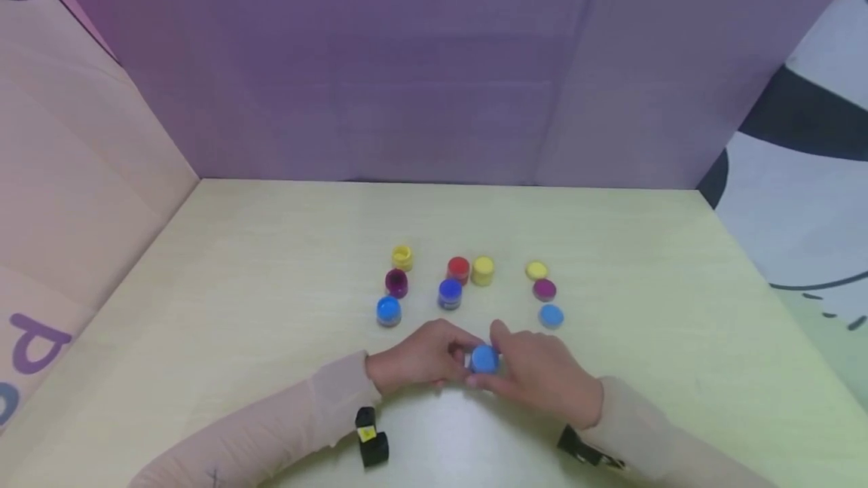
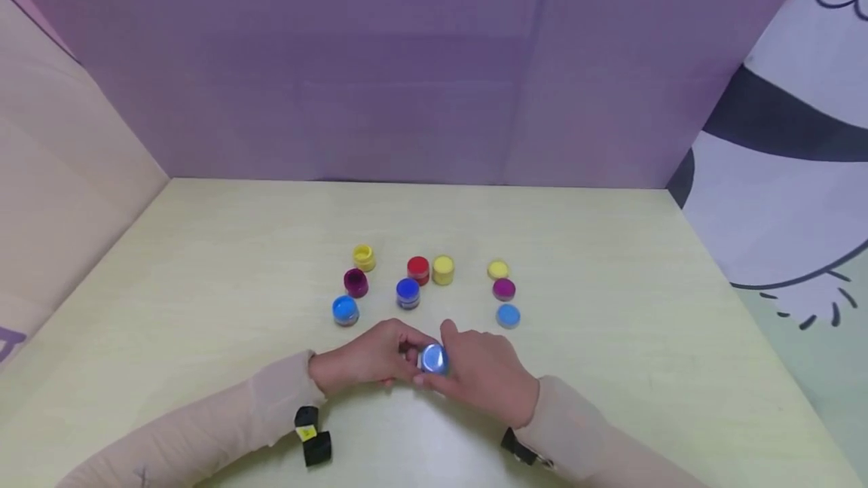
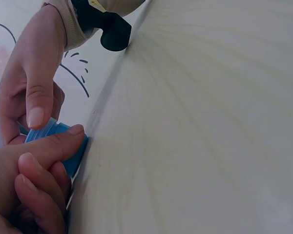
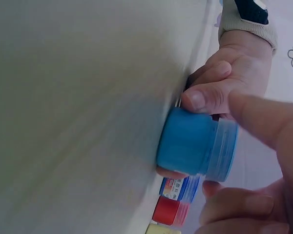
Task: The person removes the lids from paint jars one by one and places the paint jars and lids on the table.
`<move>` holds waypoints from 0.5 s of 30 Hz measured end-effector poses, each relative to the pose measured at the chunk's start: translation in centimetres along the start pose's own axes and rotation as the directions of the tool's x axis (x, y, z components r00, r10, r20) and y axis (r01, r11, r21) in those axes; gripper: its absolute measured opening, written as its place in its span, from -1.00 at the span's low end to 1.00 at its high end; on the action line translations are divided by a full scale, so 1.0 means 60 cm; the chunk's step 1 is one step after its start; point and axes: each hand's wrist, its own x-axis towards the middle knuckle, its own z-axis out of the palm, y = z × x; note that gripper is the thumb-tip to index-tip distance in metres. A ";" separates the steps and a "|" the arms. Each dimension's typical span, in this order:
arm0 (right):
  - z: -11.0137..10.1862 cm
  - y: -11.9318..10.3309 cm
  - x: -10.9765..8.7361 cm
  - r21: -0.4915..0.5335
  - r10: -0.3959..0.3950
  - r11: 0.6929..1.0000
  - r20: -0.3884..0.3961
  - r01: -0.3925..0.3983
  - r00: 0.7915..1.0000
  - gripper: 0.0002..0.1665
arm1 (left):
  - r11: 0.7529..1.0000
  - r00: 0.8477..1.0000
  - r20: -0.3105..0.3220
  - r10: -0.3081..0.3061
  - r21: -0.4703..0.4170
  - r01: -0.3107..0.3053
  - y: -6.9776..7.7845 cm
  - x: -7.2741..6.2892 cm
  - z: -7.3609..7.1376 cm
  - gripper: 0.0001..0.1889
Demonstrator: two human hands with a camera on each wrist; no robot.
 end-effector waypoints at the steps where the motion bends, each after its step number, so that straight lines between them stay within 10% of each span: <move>1: 0.000 -0.001 0.001 0.003 0.013 1.000 0.001 -0.013 1.000 -0.48 | 1.000 1.000 0.000 -0.002 0.004 0.002 0.000 0.000 0.000 -0.66; 15: -0.009 0.009 0.003 0.087 -0.037 0.996 0.021 0.035 0.999 -0.54 | 1.000 1.000 0.010 0.012 0.021 -0.012 0.000 0.003 -0.002 -0.69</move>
